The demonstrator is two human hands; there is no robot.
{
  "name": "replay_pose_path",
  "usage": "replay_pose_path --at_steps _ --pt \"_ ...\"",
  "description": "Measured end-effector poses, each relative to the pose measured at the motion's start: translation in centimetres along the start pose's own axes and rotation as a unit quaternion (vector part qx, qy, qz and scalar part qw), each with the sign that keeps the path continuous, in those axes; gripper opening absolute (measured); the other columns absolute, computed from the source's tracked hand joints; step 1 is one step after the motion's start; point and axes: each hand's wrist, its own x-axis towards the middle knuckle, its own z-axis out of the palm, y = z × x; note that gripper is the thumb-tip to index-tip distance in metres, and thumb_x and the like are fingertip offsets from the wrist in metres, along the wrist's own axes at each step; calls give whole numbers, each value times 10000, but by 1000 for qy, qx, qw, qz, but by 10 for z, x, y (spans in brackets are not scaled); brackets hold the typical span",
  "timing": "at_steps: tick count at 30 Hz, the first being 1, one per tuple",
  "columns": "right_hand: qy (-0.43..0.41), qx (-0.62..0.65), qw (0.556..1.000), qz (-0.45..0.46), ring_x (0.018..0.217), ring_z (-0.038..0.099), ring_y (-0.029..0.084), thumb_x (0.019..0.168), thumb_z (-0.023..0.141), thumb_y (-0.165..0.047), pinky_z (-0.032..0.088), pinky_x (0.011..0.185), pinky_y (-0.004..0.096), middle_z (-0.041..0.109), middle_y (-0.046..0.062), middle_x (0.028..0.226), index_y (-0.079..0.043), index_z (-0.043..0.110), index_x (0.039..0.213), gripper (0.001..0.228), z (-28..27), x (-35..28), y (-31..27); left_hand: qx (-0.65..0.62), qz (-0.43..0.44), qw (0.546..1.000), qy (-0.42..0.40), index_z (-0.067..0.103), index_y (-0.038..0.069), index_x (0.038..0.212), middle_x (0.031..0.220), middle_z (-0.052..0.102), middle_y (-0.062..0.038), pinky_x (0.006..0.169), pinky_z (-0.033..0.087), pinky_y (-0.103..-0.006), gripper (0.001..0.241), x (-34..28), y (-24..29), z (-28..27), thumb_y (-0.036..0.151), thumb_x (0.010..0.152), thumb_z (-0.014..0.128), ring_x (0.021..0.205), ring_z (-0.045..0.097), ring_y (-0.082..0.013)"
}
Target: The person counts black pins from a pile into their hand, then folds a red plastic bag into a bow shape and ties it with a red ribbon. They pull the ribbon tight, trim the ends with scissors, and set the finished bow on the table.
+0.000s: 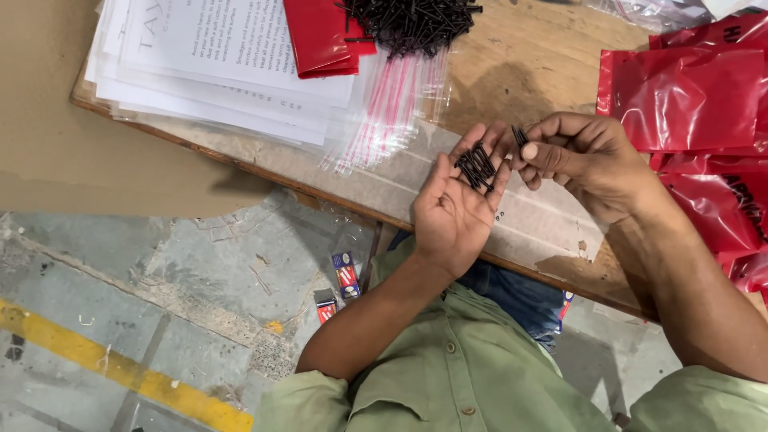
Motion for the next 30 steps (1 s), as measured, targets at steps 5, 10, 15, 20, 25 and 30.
replay_pose_path --at_steps 5,10,15,20,25,30 --pt "8 87 995 -57 837 717 202 959 722 21 593 743 299 727 144 967 55 699 1122 168 -8 0 10 8 2 1000 -7 371 25 1570 1671 338 -161 1296 254 -421 542 1 0 -1 376 1162 306 1572 293 -257" --pt "0 98 992 -78 840 717 202 965 729 31 598 732 302 726 153 980 53 699 1122 162 -6 -2 10 6 0 1000 -10 350 26 1581 1681 316 -158 1300 239 -426 553 0 0 0 380 1159 306 1581 271 -263" --pt "-2 93 990 -106 833 719 194 971 719 33 602 719 306 733 161 997 53 695 1135 168 -1 -3 13 -3 -4 1000 -16 313 29 1604 1693 291 -152 1306 222 -429 574 -2 0 3 386 1155 301 1591 245 -260" --pt "65 -139 974 -169 812 712 172 985 723 -3 616 710 306 743 145 1007 56 694 1107 139 21 -10 7 -49 -10 996 -74 314 11 1626 1670 357 -152 1297 271 -439 545 0 -4 -21 371 1218 300 1526 363 -272" --pt "96 -363 883 -282 948 726 193 968 753 -30 616 804 302 733 151 1105 22 739 1123 164 43 -18 -8 -29 6 998 -47 394 22 1581 1601 459 -144 1265 340 -421 497 10 -11 -11 352 1214 329 1452 486 -247" --pt "171 -200 923 -280 1037 678 147 1098 668 -74 593 878 287 691 117 1200 17 710 1165 121 29 -8 9 15 24 999 -18 481 35 1508 1499 518 -137 1255 373 -421 453 26 -22 -16 352 1203 373 1395 524 -244"
